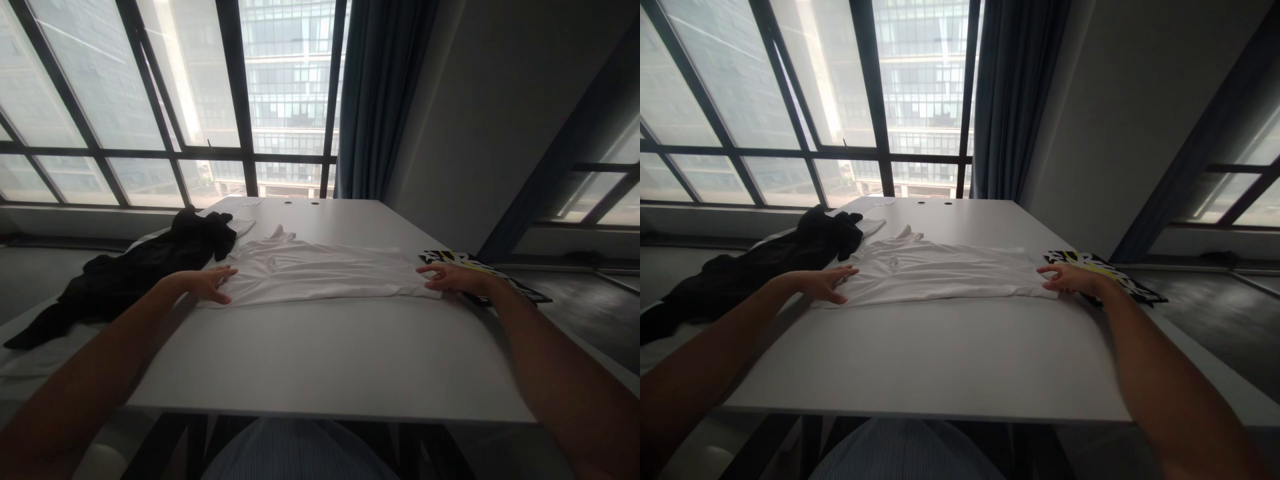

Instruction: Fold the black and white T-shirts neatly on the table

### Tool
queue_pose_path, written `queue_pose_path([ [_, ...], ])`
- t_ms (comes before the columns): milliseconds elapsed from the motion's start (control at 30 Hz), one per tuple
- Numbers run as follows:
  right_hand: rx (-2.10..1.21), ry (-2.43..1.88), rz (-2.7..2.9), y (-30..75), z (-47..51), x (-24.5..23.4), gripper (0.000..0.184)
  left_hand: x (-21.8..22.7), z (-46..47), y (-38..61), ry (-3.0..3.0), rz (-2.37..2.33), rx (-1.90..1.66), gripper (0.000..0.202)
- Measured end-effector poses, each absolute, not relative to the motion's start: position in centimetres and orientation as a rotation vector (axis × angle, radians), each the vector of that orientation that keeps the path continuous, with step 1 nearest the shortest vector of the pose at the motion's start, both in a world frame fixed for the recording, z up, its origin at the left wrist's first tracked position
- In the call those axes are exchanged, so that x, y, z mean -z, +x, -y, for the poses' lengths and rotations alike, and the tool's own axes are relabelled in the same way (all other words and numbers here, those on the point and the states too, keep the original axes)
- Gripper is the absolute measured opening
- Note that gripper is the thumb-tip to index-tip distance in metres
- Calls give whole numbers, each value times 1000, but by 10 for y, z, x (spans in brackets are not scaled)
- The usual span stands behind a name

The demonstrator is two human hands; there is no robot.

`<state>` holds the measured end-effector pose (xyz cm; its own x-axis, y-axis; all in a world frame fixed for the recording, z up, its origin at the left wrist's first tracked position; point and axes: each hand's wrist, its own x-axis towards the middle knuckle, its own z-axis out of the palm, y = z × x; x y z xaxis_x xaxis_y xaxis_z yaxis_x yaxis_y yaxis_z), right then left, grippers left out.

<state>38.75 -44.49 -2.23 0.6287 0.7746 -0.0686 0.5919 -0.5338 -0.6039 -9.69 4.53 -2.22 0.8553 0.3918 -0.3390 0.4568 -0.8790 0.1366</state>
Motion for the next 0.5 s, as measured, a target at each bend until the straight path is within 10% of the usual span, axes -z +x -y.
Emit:
queue_pose_path([
  [500,-477,-1934,868,380,441,9,61,26,-50,-96,2826,-662,411,120],
])
